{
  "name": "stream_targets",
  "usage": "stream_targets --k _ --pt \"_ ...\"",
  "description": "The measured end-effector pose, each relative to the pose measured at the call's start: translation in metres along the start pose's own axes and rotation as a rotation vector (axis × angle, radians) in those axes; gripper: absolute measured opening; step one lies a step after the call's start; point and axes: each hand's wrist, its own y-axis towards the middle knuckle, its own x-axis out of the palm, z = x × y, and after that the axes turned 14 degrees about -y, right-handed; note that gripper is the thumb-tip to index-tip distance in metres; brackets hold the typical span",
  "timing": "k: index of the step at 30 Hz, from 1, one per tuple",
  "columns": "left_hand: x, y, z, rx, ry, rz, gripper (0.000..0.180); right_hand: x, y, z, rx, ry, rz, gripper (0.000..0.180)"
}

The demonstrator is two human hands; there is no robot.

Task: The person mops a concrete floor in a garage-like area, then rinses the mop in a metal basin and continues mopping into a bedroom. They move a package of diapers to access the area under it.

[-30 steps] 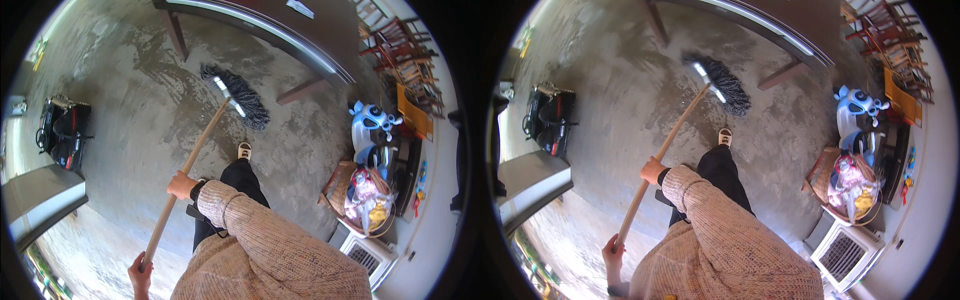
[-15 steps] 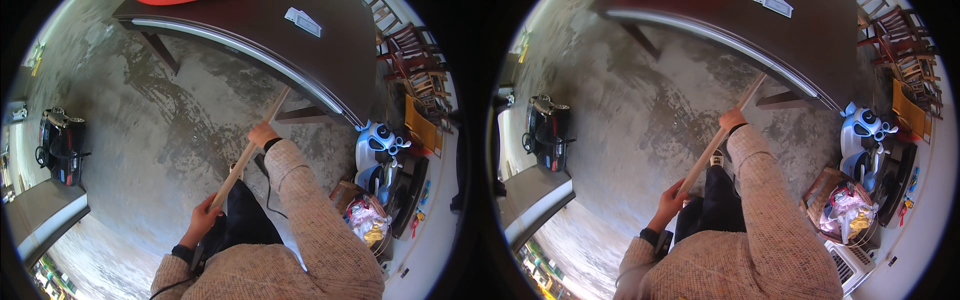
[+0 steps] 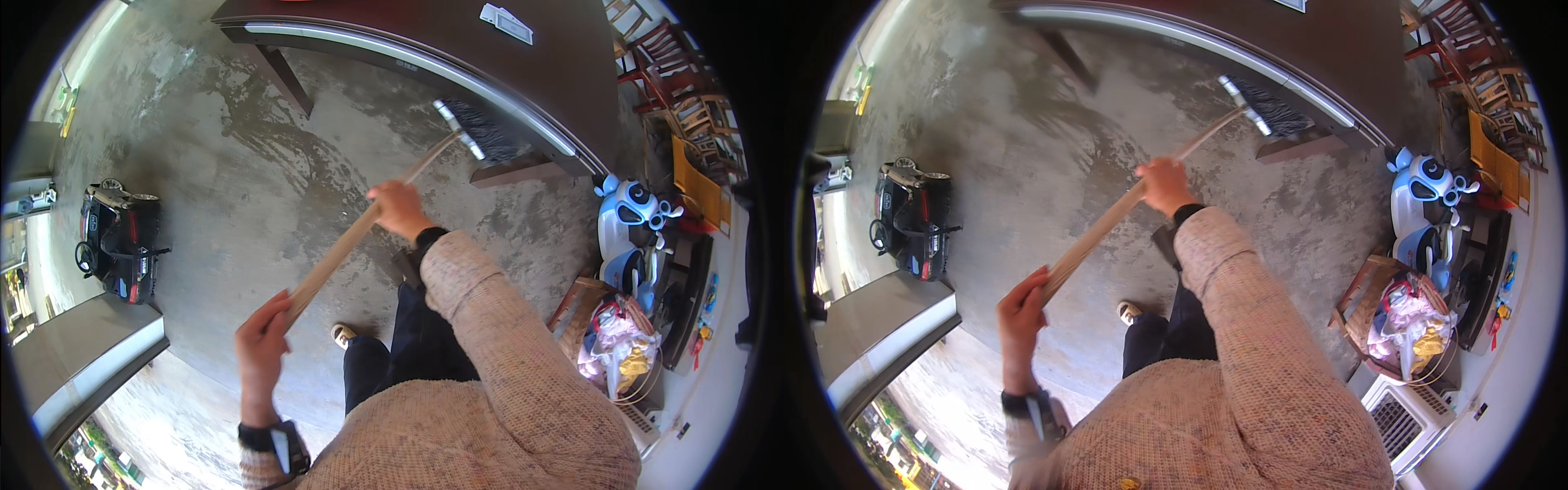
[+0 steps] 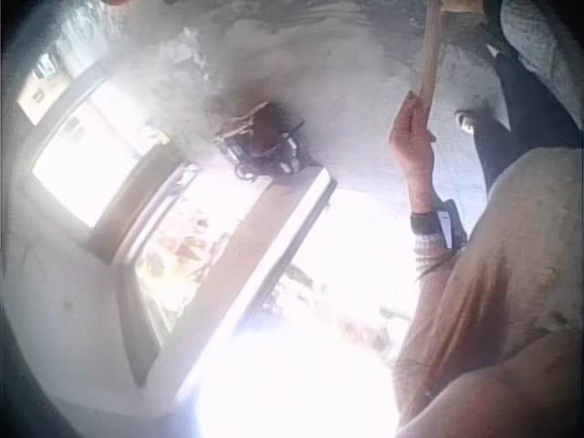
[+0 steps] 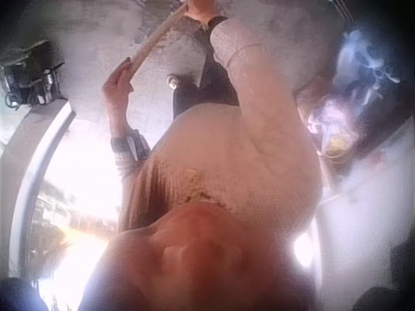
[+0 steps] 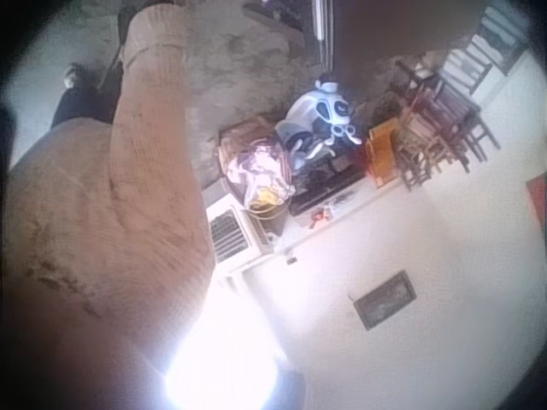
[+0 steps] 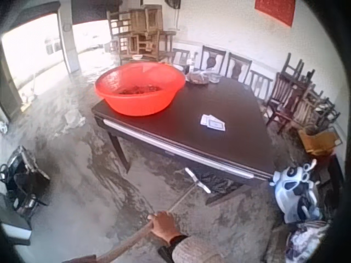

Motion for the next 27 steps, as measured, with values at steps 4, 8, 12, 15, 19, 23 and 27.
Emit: stream_targets --k 4,8,12,15,19,23,27 --pt "-0.122 -0.079 -0.003 0.161 0.034 0.126 0.017 0.011 -0.022 -0.15 -0.043 0.161 -0.026 0.027" --pt "-0.222 -0.175 -0.014 0.319 0.121 0.2 0.029 0.005 -0.065 -0.284 -0.099 0.425 -0.069 0.03" --pt "-0.282 -0.239 -0.007 0.75 0.112 -0.177 0.029 -0.017 -0.112 -0.371 -0.263 0.493 -0.167 0.033" --pt "-0.291 -0.264 0.008 1.052 0.561 -0.067 0.015 -0.036 -0.146 -0.399 -0.318 0.512 -0.212 0.036" --pt "-0.266 -0.282 0.032 1.253 0.713 -0.103 0.035 -0.06 -0.192 -0.391 -0.278 0.598 -0.153 0.035" --pt "-0.217 -0.311 0.042 1.473 0.602 -0.178 0.036 -0.091 -0.258 -0.351 -0.189 0.744 -0.05 0.033" --pt "-0.146 -0.362 0.023 1.54 0.433 0.0 0.044 -0.12 -0.342 -0.297 -0.14 0.575 0.011 0.027"
